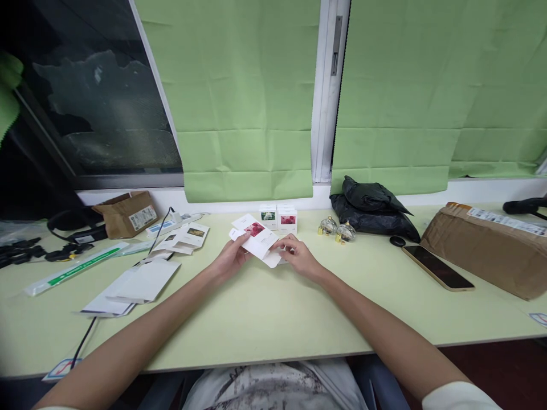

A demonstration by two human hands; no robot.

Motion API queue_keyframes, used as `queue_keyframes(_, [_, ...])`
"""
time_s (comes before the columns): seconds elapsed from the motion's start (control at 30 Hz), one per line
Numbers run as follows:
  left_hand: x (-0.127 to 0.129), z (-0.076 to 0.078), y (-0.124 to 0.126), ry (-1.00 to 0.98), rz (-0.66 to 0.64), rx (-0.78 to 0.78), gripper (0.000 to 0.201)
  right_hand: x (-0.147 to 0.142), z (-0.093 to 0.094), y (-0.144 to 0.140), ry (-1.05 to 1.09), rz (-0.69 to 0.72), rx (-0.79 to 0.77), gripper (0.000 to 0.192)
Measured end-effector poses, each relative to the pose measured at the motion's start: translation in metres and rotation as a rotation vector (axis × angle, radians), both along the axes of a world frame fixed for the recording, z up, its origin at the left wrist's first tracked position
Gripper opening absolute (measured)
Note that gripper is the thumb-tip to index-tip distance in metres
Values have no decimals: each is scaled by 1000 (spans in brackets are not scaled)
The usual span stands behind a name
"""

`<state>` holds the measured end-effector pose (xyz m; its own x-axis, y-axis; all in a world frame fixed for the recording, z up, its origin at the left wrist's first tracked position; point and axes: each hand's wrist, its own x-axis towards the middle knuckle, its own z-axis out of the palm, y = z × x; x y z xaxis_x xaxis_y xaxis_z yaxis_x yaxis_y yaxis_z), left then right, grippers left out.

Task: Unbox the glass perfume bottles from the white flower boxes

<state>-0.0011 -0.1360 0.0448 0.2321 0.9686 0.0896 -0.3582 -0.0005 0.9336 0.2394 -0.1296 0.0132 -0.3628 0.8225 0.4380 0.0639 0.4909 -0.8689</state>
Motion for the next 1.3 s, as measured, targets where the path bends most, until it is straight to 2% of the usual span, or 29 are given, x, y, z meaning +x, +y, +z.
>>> queue_keyframes(0.17, [-1, -1, 1, 25, 1, 1, 46, 0, 0, -2, 40, 112, -97, 19])
queue_keyframes(0.33, [-2, -4, 4, 54, 37, -17, 43, -1, -2, -3, 3, 169, -75, 19])
queue_keyframes(0.53, [-2, -5, 7, 31, 80, -21, 44, -3, -7, 0, -38, 0, -18, 26])
queue_keyframes(0.7, [-5, -7, 10, 40, 77, -33, 43, -3, -7, 1, -21, -145, -32, 27])
queue_keyframes(0.87, [-8, -6, 8, 37, -44, 2, 43, -2, 1, -2, 37, -232, -54, 27])
queue_keyframes(1.03, [-10, -3, 4, 69, -163, 12, 46, -3, 6, -6, 161, -74, -276, 36])
queue_keyframes(1.17, [-9, -4, 3, 90, -188, 1, 47, -3, 4, -7, 120, 48, -315, 37])
queue_keyframes(1.3, [-9, -8, 6, 92, -132, 21, 46, -1, 6, -6, 171, 84, -334, 38])
